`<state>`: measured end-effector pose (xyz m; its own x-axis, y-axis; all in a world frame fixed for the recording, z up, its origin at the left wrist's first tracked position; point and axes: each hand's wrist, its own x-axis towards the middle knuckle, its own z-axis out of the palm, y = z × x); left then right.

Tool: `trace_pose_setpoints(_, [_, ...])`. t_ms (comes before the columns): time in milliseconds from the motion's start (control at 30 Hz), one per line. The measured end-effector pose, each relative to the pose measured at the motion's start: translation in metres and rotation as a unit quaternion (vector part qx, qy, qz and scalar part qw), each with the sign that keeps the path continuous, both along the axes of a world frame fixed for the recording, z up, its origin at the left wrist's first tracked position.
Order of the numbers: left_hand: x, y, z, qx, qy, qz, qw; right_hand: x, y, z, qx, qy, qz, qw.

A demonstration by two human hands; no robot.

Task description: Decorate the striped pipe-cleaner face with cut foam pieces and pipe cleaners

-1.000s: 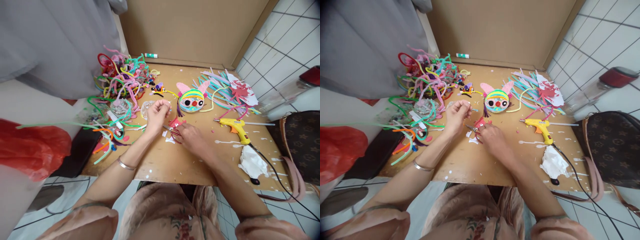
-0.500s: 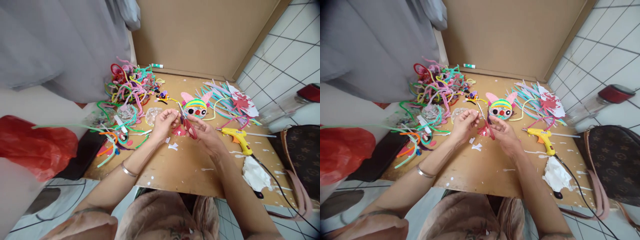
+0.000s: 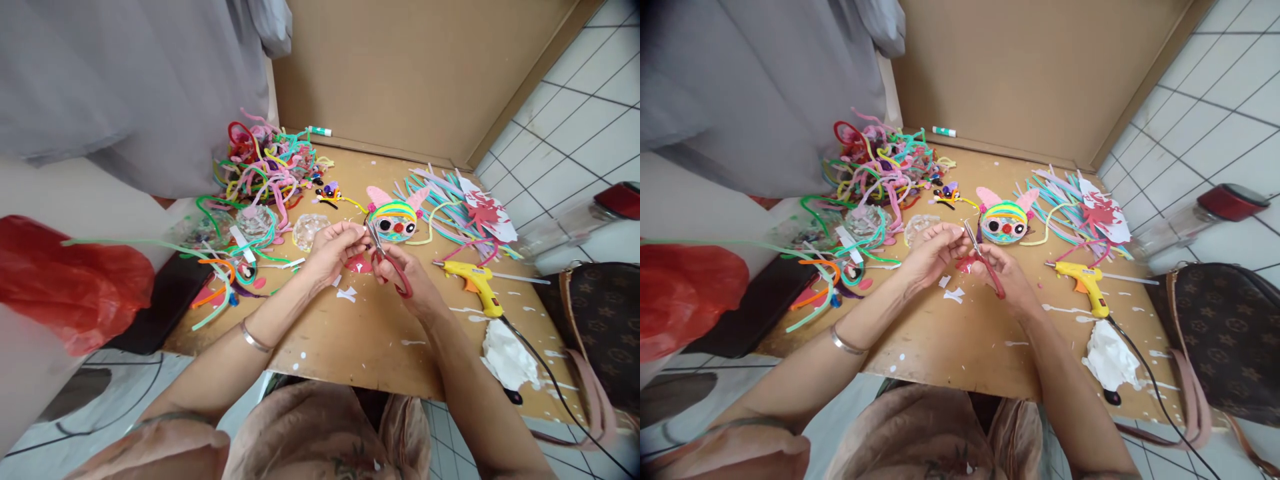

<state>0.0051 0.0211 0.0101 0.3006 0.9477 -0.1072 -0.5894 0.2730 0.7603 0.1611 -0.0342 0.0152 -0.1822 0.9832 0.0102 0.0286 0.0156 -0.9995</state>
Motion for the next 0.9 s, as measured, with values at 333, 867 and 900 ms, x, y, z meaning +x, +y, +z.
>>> trace_pose_setpoints(333, [-0.0004,-0.0034,0.006,-0.005,0.006,-0.025,1.0,0.0014,0.0013,-0.0005,0.001,-0.007,-0.014,1.0])
trace_pose_setpoints(867, [0.0002,-0.0022,0.0037,-0.013,0.014,-0.033,0.999,-0.0001,0.0007,0.0022,-0.003,-0.042,-0.049,0.998])
trace_pose_setpoints(900, [0.0003,-0.0021,0.0034,-0.012,0.013,-0.033,0.999,0.0,0.0006,0.0022,-0.003,-0.045,-0.051,0.998])
